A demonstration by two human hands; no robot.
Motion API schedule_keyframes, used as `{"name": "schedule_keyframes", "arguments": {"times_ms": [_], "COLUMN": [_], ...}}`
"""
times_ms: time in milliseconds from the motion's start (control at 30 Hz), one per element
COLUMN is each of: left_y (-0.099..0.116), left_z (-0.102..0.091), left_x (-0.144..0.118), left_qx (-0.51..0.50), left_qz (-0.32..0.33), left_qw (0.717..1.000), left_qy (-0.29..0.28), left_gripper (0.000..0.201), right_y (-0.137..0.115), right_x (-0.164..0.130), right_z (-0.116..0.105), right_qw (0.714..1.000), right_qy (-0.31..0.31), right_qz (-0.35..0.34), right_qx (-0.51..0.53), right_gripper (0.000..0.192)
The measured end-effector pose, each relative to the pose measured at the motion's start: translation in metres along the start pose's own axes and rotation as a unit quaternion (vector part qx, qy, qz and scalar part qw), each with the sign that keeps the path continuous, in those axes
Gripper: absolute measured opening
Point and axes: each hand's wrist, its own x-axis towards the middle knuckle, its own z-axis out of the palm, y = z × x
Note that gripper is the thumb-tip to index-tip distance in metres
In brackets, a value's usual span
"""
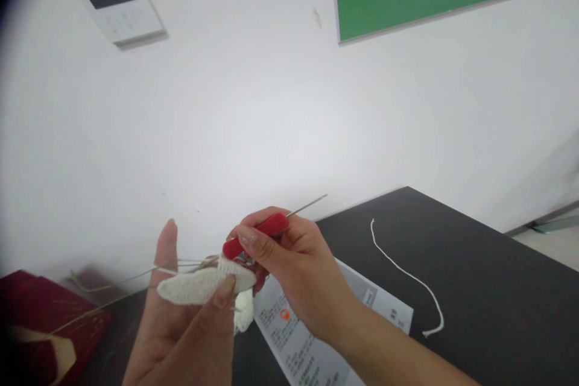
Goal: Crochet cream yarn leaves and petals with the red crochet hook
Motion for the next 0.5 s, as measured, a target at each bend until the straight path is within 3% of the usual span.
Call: {"name": "schedule_keyframes", "arguments": {"times_ms": [500], "left_y": [0.0004], "left_z": [-0.0019], "left_x": [0.0013], "left_qx": [0.006], "left_qz": [-0.007], "left_qw": [1.000], "left_qy": [-0.014], "left_gripper": [0.077], "right_y": [-0.0008], "right_x": [-0.0004], "right_z": [0.0013], "right_qw": [1.000], "right_qy": [-0.001], "right_qz": [-0.001], "right_qx": [0.005], "right_gripper": [0.013]}}
